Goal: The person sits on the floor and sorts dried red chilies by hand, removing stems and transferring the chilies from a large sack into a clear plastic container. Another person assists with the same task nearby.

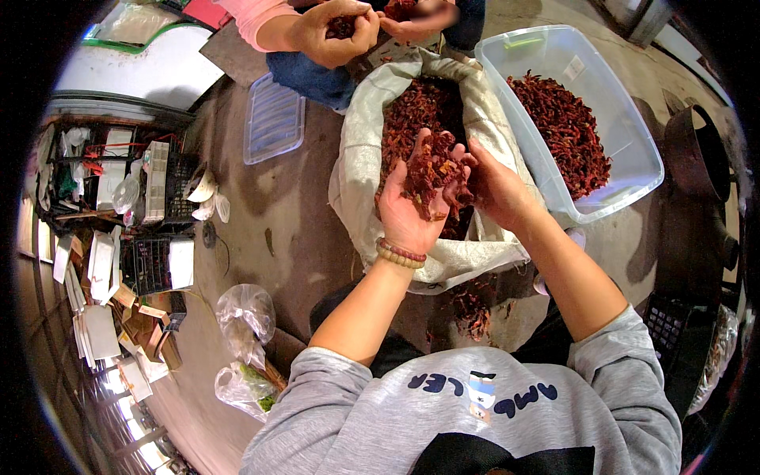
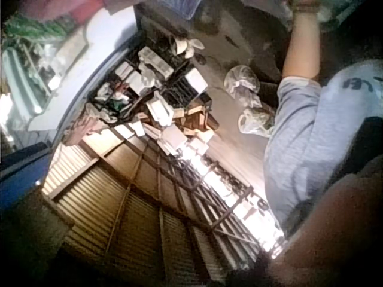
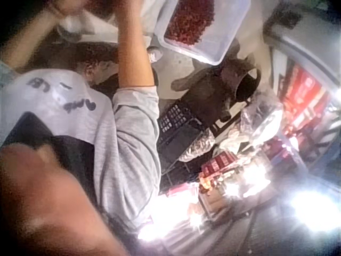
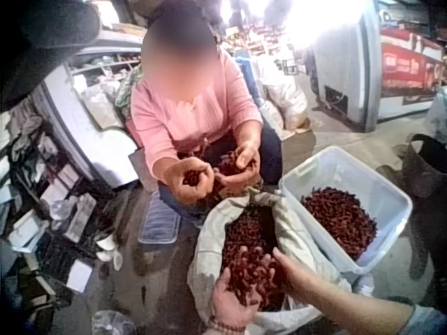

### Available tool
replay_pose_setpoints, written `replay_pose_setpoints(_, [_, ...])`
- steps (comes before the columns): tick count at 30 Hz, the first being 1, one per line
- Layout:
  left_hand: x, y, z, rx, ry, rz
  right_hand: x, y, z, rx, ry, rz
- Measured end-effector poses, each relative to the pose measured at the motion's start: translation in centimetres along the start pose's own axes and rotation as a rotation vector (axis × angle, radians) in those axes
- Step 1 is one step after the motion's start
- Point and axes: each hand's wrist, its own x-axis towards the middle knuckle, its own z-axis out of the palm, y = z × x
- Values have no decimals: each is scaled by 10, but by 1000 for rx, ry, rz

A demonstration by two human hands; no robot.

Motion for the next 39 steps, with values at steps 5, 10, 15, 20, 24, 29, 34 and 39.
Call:
replay_pose_setpoints(5, [4,5,-10,-80,-7,47,10,18,-10,68,-39,67])
replay_pose_setpoints(10, [4,7,-13,-71,-3,55,4,16,5,70,19,35])
replay_pose_setpoints(15, [5,6,-13,-65,-11,65,8,10,-5,60,-96,1])
replay_pose_setpoints(20, [5,8,-12,-62,11,82,0,3,10,-55,107,-88])
replay_pose_setpoints(24, [3,6,-12,-71,-12,45,3,-1,0,-222,77,-225])
replay_pose_setpoints(29, [1,1,-5,-37,24,27,3,1,9,-355,108,-407])
replay_pose_setpoints(34, [0,-9,-7,37,137,5,9,5,4,-419,133,-467])
replay_pose_setpoints(39, [-2,-16,-17,1,114,-25,16,12,-4,-654,190,-542])
